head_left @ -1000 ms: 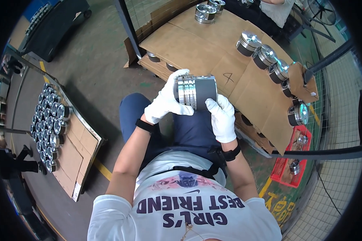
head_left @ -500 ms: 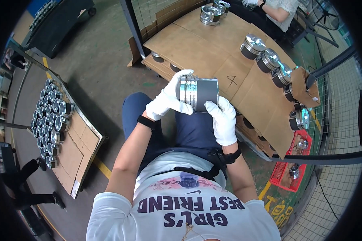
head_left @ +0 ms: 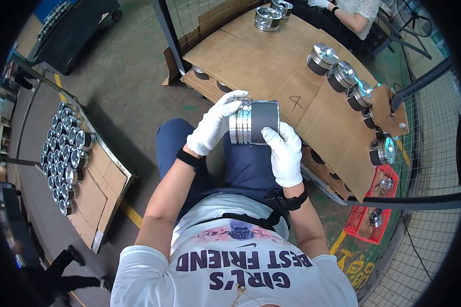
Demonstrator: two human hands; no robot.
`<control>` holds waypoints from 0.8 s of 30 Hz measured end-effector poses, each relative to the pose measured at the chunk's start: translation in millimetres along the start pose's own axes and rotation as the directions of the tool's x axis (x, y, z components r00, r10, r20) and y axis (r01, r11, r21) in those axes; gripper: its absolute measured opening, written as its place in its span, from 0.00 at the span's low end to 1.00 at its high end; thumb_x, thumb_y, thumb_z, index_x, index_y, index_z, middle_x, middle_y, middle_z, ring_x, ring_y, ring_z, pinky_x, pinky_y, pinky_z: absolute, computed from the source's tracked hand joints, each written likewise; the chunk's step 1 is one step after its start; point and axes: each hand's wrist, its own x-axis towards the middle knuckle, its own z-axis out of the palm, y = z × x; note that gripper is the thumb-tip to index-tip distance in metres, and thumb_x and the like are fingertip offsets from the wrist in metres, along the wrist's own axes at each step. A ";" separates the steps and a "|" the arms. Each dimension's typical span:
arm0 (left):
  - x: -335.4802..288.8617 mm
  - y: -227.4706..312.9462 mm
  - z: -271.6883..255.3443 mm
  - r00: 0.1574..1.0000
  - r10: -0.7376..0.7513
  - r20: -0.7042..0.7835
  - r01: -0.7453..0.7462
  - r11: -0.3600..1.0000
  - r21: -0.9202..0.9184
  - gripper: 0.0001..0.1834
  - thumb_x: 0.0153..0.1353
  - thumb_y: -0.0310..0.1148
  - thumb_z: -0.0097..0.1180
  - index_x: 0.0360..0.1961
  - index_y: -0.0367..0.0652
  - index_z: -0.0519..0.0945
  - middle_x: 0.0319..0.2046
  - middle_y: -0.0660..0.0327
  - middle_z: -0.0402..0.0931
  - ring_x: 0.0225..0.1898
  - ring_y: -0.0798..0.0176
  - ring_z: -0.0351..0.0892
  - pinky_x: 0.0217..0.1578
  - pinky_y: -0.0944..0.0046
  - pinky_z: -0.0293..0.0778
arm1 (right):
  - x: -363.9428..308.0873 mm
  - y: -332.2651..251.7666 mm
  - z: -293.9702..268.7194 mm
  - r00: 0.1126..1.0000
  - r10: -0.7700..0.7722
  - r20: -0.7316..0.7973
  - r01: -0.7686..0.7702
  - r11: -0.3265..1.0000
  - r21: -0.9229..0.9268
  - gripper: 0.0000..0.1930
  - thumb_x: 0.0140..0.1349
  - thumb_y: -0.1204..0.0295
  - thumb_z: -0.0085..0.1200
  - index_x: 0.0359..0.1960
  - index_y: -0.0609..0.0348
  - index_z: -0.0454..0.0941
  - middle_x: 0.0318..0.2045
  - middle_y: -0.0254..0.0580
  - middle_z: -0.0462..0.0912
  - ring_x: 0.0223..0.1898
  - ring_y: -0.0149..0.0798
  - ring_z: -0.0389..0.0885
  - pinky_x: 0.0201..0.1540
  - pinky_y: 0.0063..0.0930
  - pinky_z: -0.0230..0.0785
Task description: The recorder is inspecting and wiping engine pistons before placing them onto a tray.
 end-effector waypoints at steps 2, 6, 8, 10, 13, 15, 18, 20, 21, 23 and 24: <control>-0.7 -0.1 0.7 1.000 0.006 -0.006 -0.006 1.000 -0.023 0.26 0.69 0.42 0.57 0.65 0.43 0.72 0.58 0.58 0.76 0.58 0.61 0.77 0.62 0.60 0.72 | -0.1 -1.2 1.8 1.000 0.003 -0.005 -0.003 1.000 0.011 0.10 0.66 0.77 0.60 0.47 0.66 0.82 0.40 0.32 0.84 0.42 0.24 0.77 0.49 0.21 0.70; -0.8 -1.7 1.6 0.999 -0.005 -0.039 0.002 0.998 -0.059 0.23 0.71 0.40 0.55 0.64 0.44 0.73 0.58 0.59 0.76 0.58 0.63 0.78 0.61 0.61 0.72 | -0.5 -1.7 1.3 1.000 0.018 -0.012 -0.018 1.000 0.012 0.10 0.66 0.76 0.60 0.47 0.66 0.82 0.40 0.32 0.84 0.42 0.24 0.77 0.49 0.21 0.70; -2.6 -2.3 6.1 0.999 -0.001 -0.051 -0.001 0.999 -0.035 0.25 0.70 0.41 0.56 0.65 0.44 0.71 0.59 0.58 0.75 0.58 0.62 0.77 0.61 0.60 0.72 | 0.0 -2.9 0.0 1.000 0.018 -0.024 -0.018 1.000 0.003 0.10 0.66 0.76 0.60 0.47 0.66 0.83 0.40 0.32 0.84 0.42 0.24 0.77 0.49 0.21 0.70; -7.7 -1.4 12.8 0.998 -0.005 -0.057 0.005 1.000 -0.011 0.28 0.70 0.41 0.56 0.67 0.44 0.70 0.60 0.57 0.74 0.59 0.61 0.76 0.62 0.60 0.71 | -1.2 -9.3 -2.0 0.986 -0.167 0.019 0.165 0.940 -0.297 0.10 0.67 0.74 0.60 0.46 0.66 0.83 0.39 0.33 0.84 0.41 0.24 0.78 0.49 0.21 0.70; -16.7 3.8 19.8 1.000 0.001 -0.020 0.003 0.986 0.165 0.39 0.65 0.43 0.63 0.73 0.44 0.62 0.62 0.54 0.70 0.60 0.60 0.74 0.63 0.58 0.69 | 7.6 -9.4 -9.0 0.999 0.011 -0.050 -0.015 0.998 -0.067 0.10 0.67 0.74 0.59 0.46 0.67 0.83 0.39 0.34 0.85 0.40 0.26 0.78 0.48 0.21 0.70; -18.8 4.9 19.0 0.996 0.066 0.065 -0.083 0.944 0.321 0.52 0.57 0.44 0.71 0.76 0.44 0.55 0.64 0.54 0.67 0.62 0.59 0.72 0.64 0.58 0.67 | 9.7 -14.9 -8.4 0.999 -0.003 -0.053 0.001 0.999 -0.047 0.09 0.68 0.74 0.58 0.45 0.66 0.83 0.38 0.35 0.85 0.39 0.26 0.80 0.48 0.21 0.71; -16.2 -0.7 8.6 0.992 0.082 0.098 -0.116 0.905 0.410 0.56 0.52 0.42 0.76 0.77 0.45 0.54 0.64 0.56 0.66 0.63 0.61 0.71 0.65 0.58 0.66 | 11.5 -25.5 -2.8 0.986 0.159 -0.053 -0.139 0.952 0.274 0.08 0.69 0.74 0.58 0.44 0.66 0.83 0.38 0.35 0.86 0.40 0.27 0.82 0.47 0.21 0.72; -16.2 0.7 12.9 0.988 0.106 0.108 -0.145 0.872 0.468 0.54 0.53 0.40 0.75 0.76 0.44 0.55 0.63 0.56 0.68 0.62 0.61 0.71 0.64 0.60 0.67 | 12.8 -27.8 -3.2 0.977 0.207 -0.045 -0.183 0.930 0.318 0.08 0.70 0.73 0.58 0.44 0.65 0.83 0.39 0.35 0.86 0.42 0.27 0.83 0.47 0.20 0.72; -18.1 1.0 16.7 0.988 0.102 0.114 -0.144 0.872 0.468 0.54 0.53 0.40 0.75 0.76 0.44 0.55 0.63 0.56 0.68 0.62 0.61 0.71 0.64 0.60 0.67 | 13.2 -28.1 -4.0 0.978 0.204 -0.052 -0.177 0.931 0.320 0.08 0.70 0.73 0.58 0.44 0.65 0.83 0.39 0.35 0.86 0.42 0.27 0.83 0.47 0.20 0.72; -22.2 1.1 23.4 0.998 0.064 0.009 -0.064 0.939 0.338 0.46 0.57 0.37 0.70 0.74 0.44 0.59 0.61 0.57 0.70 0.63 0.61 0.72 0.64 0.60 0.68 | 13.6 -27.7 -4.6 0.973 0.227 -0.025 -0.203 0.909 0.364 0.08 0.70 0.73 0.58 0.45 0.64 0.82 0.40 0.35 0.85 0.43 0.27 0.83 0.47 0.20 0.72; -22.8 -1.0 22.1 0.998 0.062 0.012 -0.062 0.938 0.340 0.46 0.57 0.37 0.70 0.74 0.44 0.59 0.61 0.57 0.70 0.63 0.61 0.72 0.64 0.60 0.68 | 14.1 -29.0 -4.5 0.974 0.226 -0.028 -0.200 0.909 0.367 0.08 0.70 0.73 0.58 0.45 0.64 0.82 0.40 0.35 0.85 0.43 0.27 0.83 0.47 0.20 0.72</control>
